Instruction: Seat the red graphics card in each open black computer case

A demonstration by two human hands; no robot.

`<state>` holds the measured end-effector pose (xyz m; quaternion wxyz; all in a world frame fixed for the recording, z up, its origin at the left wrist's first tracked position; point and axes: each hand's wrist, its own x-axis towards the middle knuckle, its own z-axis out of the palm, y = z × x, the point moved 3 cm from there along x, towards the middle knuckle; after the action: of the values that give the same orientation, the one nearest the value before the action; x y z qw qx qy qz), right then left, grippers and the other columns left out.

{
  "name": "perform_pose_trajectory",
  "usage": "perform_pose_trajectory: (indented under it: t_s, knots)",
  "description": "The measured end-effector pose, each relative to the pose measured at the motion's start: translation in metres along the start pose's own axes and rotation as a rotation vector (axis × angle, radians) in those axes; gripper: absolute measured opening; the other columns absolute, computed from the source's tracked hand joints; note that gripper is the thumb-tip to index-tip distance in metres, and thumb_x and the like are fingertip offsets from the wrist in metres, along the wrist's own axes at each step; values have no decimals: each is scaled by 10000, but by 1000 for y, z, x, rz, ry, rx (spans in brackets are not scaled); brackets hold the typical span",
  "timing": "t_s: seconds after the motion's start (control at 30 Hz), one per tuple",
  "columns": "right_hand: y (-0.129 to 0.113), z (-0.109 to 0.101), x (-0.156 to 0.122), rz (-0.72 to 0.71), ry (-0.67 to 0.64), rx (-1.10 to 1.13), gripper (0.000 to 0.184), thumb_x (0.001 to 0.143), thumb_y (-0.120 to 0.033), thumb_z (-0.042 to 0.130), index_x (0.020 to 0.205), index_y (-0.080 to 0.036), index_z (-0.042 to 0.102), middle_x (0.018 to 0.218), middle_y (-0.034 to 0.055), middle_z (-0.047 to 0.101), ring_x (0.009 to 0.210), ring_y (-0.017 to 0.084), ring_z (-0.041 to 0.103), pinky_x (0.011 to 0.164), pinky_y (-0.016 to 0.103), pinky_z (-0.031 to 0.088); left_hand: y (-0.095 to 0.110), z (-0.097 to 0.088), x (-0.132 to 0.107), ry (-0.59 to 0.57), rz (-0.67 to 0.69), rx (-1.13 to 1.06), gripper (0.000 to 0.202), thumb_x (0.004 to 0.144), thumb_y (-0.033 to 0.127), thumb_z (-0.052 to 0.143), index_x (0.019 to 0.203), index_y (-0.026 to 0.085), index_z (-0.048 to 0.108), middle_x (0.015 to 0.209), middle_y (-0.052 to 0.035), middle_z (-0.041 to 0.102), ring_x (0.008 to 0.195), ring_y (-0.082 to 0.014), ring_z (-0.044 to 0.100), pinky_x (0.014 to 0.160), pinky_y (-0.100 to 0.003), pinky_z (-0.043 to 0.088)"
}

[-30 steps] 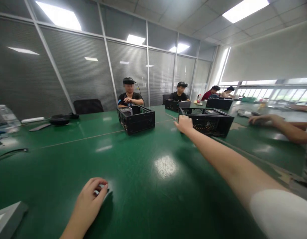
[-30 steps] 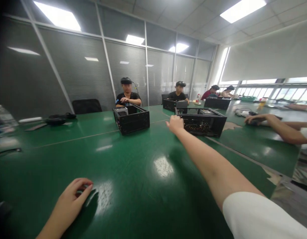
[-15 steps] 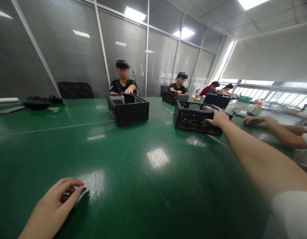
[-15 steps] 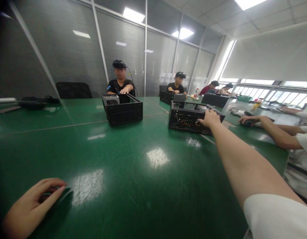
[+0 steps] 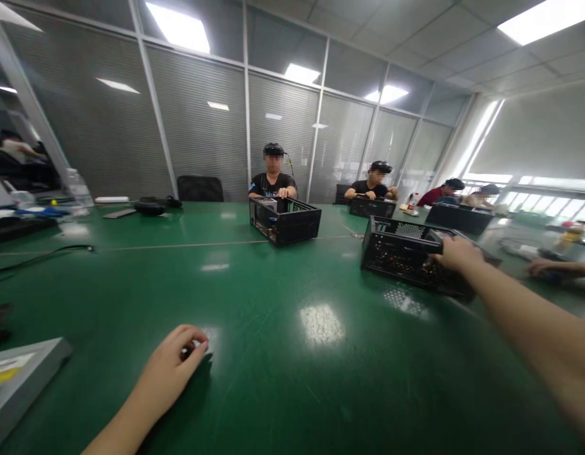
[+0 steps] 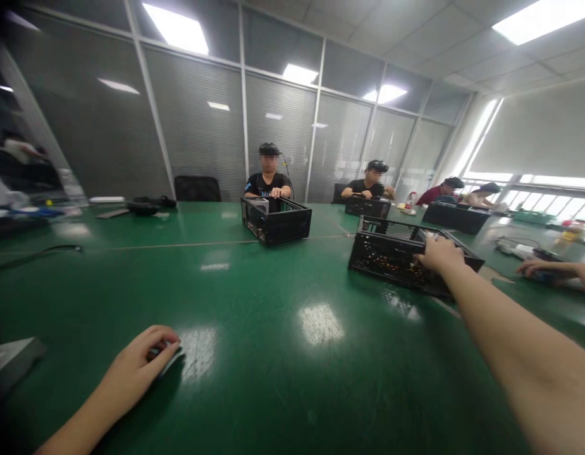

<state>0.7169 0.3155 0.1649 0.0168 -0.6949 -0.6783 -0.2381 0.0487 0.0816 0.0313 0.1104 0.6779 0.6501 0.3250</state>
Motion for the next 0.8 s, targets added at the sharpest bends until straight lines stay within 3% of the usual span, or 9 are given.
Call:
perform_pose_trajectory:
  t_s: [0.1,0.2,0.3,0.5,0.63,0.7,0.8]
  knots:
    - [-19,-17,-10,28,-55,-64,575,856,-468,556,1168,11,615,1115,365,602,988,361,644,748,368,450,4,-1,-2,30,14,-18,315,857,479,512,824,206,667,941,-53,641,771,-186,622,694,-287,517]
    - [-48,-36,-27,-120,-133,-93,480,864,-486,558,1034,-56,686,1062,314,649,955,347,654,722,361,442,6,0,-3,35,18,-20,298,857,457,509,811,206,662,931,-51,637,753,-183,619,697,-293,516]
    - [-85,-68,-56,-307,-180,-94,459,853,-515,564,975,-101,722,964,259,694,885,331,670,723,368,437,7,0,-5,46,29,-14,293,851,453,512,809,202,657,923,-50,633,765,-186,617,709,-295,512]
    - [-169,-163,-154,-510,-226,56,463,818,-546,563,835,-121,747,785,167,708,766,284,673,667,331,440,7,-2,-6,74,53,-11,312,835,461,510,828,185,655,945,-65,621,782,-192,612,743,-314,504]
    - [-219,-224,-229,-526,-223,236,506,865,-572,478,768,-141,725,742,124,692,689,235,649,586,298,415,11,-3,-7,89,77,-5,327,807,477,525,823,181,664,937,-71,630,775,-204,611,757,-330,497]
    - [-244,-250,-256,-596,-313,353,583,860,-648,455,771,-131,711,736,114,680,667,213,630,568,285,410,10,-5,-7,121,72,-12,340,802,491,530,842,183,668,932,-72,644,788,-212,612,766,-331,494]
    - [-282,-283,-281,-802,-706,569,670,805,-754,469,765,-117,670,691,77,649,622,175,611,566,267,436,3,-10,-10,166,7,-72,390,813,530,517,918,181,656,938,-71,664,814,-223,627,761,-331,499]
